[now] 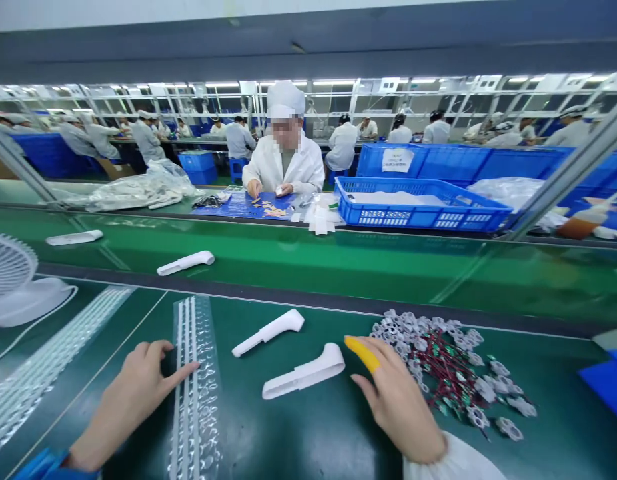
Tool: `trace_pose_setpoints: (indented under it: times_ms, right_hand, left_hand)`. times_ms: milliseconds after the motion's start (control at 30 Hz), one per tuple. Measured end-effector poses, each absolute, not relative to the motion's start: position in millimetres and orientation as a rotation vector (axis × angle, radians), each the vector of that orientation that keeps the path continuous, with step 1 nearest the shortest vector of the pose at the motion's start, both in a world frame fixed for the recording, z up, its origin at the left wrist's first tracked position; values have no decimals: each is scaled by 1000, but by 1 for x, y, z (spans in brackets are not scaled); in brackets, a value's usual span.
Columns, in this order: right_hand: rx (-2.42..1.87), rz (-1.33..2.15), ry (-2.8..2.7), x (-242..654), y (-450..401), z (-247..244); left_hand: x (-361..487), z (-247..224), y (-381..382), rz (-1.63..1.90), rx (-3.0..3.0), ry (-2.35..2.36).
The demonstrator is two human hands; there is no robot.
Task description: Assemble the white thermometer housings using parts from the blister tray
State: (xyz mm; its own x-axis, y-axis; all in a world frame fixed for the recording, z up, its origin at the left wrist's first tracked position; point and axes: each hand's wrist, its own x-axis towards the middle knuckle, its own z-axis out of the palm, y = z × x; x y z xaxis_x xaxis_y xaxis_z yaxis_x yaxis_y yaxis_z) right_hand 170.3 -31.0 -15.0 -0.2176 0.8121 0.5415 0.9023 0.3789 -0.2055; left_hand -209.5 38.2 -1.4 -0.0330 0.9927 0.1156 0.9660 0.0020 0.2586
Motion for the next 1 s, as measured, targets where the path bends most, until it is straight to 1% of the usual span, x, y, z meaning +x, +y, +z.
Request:
trace_pose_setpoints:
  times_ms: [100,167,333,500,633,733,867,1000]
  right_hand:
    - [-1371,-4,-2087,129,-6,-23]
    - [-1341,62,-2083,114,3,-24]
    - [-1248,65,-2120,91,25,-24]
    - [-1239,-55,-2059,77,46,-22]
    - [-1174,-103,-2033,54,31,-11]
    - [-1096,62,-2076,26,5,-7]
    - [-1154,356,-2133,-3,-20,-13]
    - [-1313,418,-2146,-15,-24,-22]
  left_hand:
    - [-209,-6,42,314,2091,2155]
    - [-211,-7,44,292,2056,2167]
    - [-218,-4,50,251,2001,2223]
    - [-219,2,47,163,1950,2248]
    - [-213,5,37,84,1929,2240]
    - [-209,7,33,57,1940,2224]
    - [-205,9,31,74,1939,2228]
    - [-202,11,26,146,1913,2250]
